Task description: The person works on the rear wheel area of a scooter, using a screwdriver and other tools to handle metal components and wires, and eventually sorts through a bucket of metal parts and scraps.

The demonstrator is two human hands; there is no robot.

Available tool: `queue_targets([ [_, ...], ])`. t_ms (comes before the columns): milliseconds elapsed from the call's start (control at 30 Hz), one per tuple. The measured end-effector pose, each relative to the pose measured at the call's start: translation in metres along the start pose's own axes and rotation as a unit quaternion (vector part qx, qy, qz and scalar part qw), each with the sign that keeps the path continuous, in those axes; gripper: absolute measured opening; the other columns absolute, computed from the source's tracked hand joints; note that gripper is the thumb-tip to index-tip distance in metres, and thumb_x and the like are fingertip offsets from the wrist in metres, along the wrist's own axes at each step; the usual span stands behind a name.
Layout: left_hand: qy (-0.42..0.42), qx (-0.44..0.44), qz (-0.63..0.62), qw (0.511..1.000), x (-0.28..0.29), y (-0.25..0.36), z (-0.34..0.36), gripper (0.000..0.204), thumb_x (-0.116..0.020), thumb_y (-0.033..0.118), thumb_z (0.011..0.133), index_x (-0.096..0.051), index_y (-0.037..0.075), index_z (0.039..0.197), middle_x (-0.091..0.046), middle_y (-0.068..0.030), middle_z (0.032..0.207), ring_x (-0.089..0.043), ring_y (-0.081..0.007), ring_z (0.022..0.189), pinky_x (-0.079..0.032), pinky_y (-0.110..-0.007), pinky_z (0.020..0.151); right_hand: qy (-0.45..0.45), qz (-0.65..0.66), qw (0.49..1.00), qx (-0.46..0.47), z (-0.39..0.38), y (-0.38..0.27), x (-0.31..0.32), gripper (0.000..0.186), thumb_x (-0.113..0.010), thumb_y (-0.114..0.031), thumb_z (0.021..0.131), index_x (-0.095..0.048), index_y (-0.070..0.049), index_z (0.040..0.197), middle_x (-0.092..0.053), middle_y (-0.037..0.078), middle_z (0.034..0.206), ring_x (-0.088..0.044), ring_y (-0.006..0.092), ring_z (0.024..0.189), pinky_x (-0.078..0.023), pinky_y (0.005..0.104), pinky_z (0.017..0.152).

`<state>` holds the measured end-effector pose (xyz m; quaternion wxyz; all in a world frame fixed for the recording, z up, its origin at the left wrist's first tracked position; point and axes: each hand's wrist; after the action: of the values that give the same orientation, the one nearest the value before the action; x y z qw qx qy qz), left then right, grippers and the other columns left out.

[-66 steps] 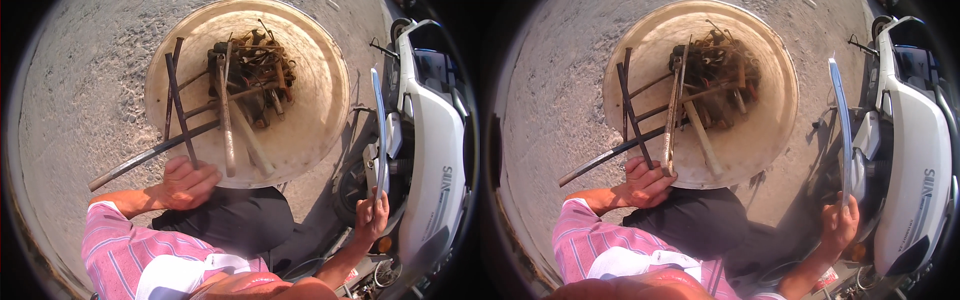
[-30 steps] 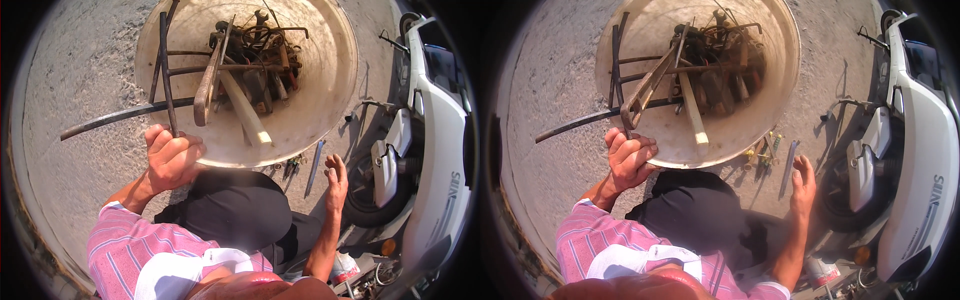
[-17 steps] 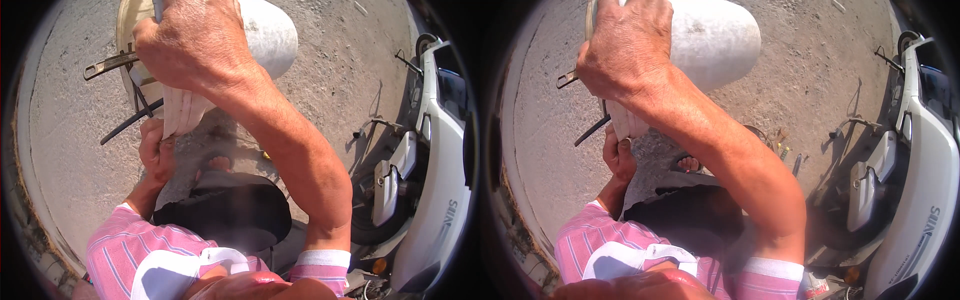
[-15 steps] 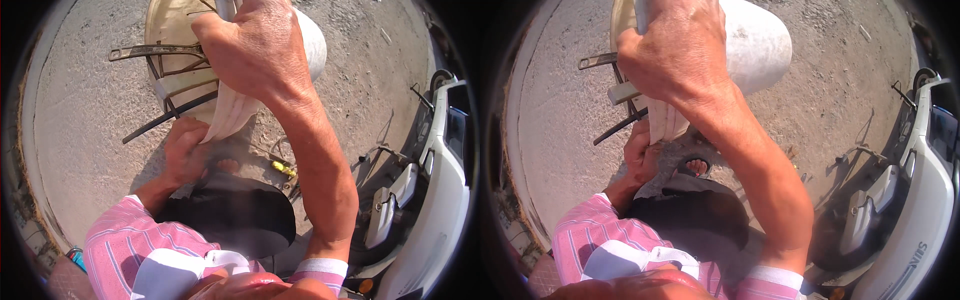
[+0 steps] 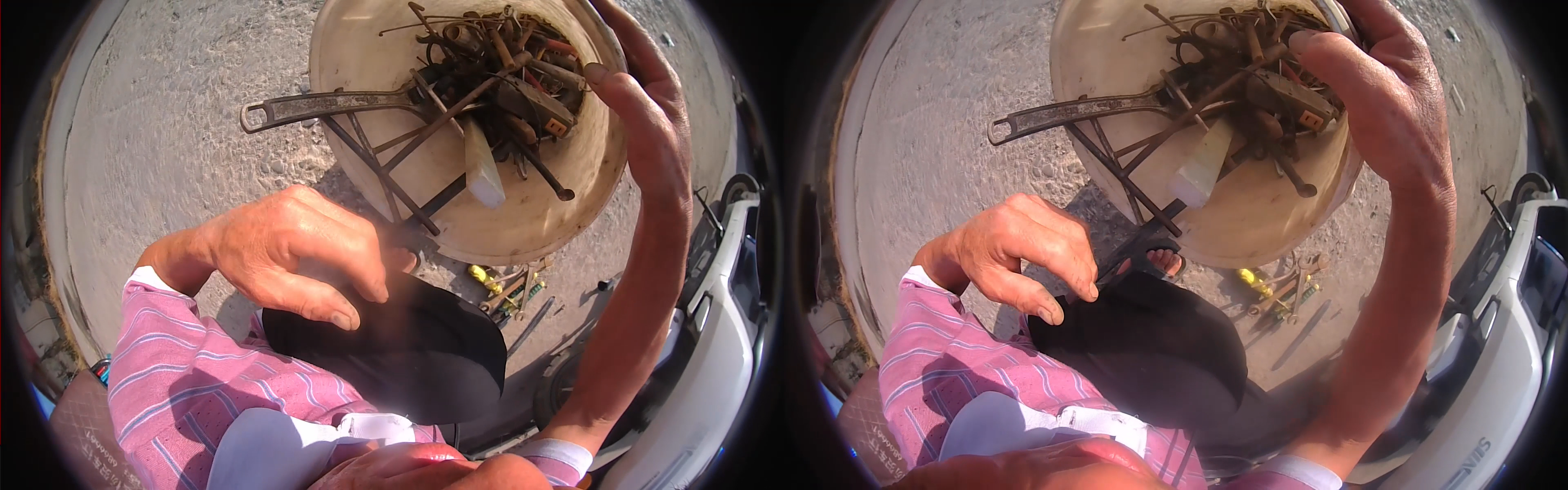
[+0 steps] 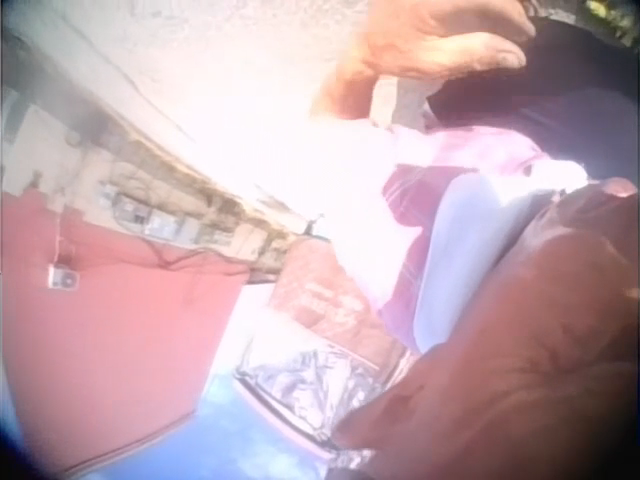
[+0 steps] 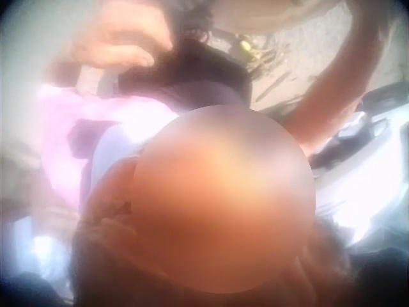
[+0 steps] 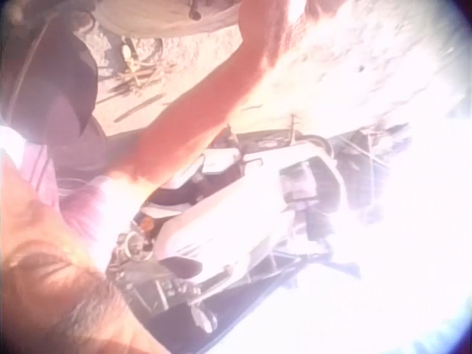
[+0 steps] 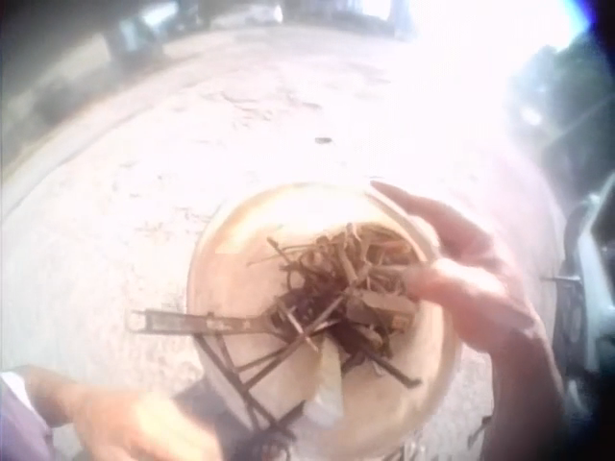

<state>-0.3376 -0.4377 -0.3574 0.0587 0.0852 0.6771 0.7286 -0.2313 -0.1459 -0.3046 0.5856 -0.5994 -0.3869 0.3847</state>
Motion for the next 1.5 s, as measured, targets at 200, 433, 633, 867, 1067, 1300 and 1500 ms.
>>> queue_targets([
  [200,0.187,0.146,0.288,0.928,0.054,-0.01,0.106,0.038,-0.07,0.031,0.092,-0.069,0.002,0.117,-0.073,-0.0136,0.101,-0.071,-0.0271,0.095,-0.054,-0.035,0.087,-0.04,-0.099,0.988,0.107,0.006,0.012,0.009,0.068,-0.068,-0.001,0.08,-0.052,-0.003,0.146,-0.059,0.02,0.142,-0.066,0.0291,0.119,-0.057,0.0422,0.101],
  [433,0.13,0.076,0.447,0.882,0.065,-0.054,0.209,0.048,-0.069,0.038,0.088,-0.067,0.003,0.12,-0.071,-0.0164,0.11,-0.067,-0.0328,0.107,-0.052,-0.043,0.094,-0.026,-0.085,0.993,0.076,0.009,0.013,0.032,0.068,-0.065,-0.001,0.081,-0.051,-0.004,0.148,-0.055,0.015,0.147,-0.063,0.025,0.122,-0.053,0.0388,0.106],
  [633,-0.01,0.156,0.527,0.835,0.055,-0.09,0.258,0.051,-0.069,0.038,0.084,-0.067,0.01,0.126,-0.07,-0.0136,0.123,-0.065,-0.0316,0.117,-0.051,-0.044,0.098,-0.045,-0.028,0.998,0.046,-0.002,0.014,0.014,0.07,-0.064,-0.002,0.079,-0.051,-0.003,0.148,-0.056,0.015,0.147,-0.061,0.024,0.125,-0.048,0.0402,0.111],
  [867,0.013,0.151,0.571,0.807,0.042,-0.112,0.263,0.06,-0.074,0.03,0.077,-0.059,0.017,0.134,-0.071,-0.0116,0.12,-0.067,-0.032,0.113,-0.053,-0.048,0.09,-0.073,-0.056,0.995,0.043,-0.001,0.012,0.026,0.07,-0.063,-0.003,0.079,-0.05,-0.002,0.148,-0.055,0.016,0.148,-0.058,0.0264,0.129,-0.049,0.0407,0.111],
  [1067,-0.097,0.131,0.502,0.849,0.067,-0.091,0.26,0.057,-0.074,0.021,0.075,-0.061,0.011,0.13,-0.068,-0.0133,0.119,-0.065,-0.0326,0.114,-0.052,-0.045,0.095,-0.054,-0.051,0.995,0.065,-0.005,0.012,0.028,0.071,-0.064,-0.005,0.078,-0.05,-0.001,0.148,-0.055,0.017,0.147,-0.057,0.0269,0.13,-0.05,0.0411,0.11],
  [1300,-0.242,0.091,0.414,0.873,0.094,-0.014,0.203,0.049,-0.068,0.022,0.085,-0.062,0.009,0.132,-0.07,-0.0171,0.112,-0.066,-0.029,0.105,-0.051,-0.041,0.093,-0.038,-0.047,0.995,0.078,-0.008,0.013,0.03,0.072,-0.066,-0.006,0.078,-0.05,0.0,0.148,-0.055,0.019,0.146,-0.056,0.0276,0.132,-0.051,0.0416,0.108],
  [1500,-0.195,0.127,0.465,0.854,0.091,0.023,0.147,0.049,-0.068,0.011,0.078,-0.065,0.006,0.126,-0.069,-0.0166,0.114,-0.066,-0.0321,0.108,-0.052,-0.041,0.096,0.012,-0.065,0.992,0.103,-0.009,0.021,0.042,0.073,-0.067,-0.008,0.077,-0.05,0.001,0.147,-0.056,0.02,0.145,-0.055,0.0281,0.133,-0.052,0.0421,0.107],
])
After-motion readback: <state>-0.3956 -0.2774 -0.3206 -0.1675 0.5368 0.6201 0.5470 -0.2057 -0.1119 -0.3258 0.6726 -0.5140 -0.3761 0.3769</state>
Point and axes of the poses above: each hand's wrist, its own z-axis towards the middle knuckle, its own x-axis out of the back of the hand, y = z × x
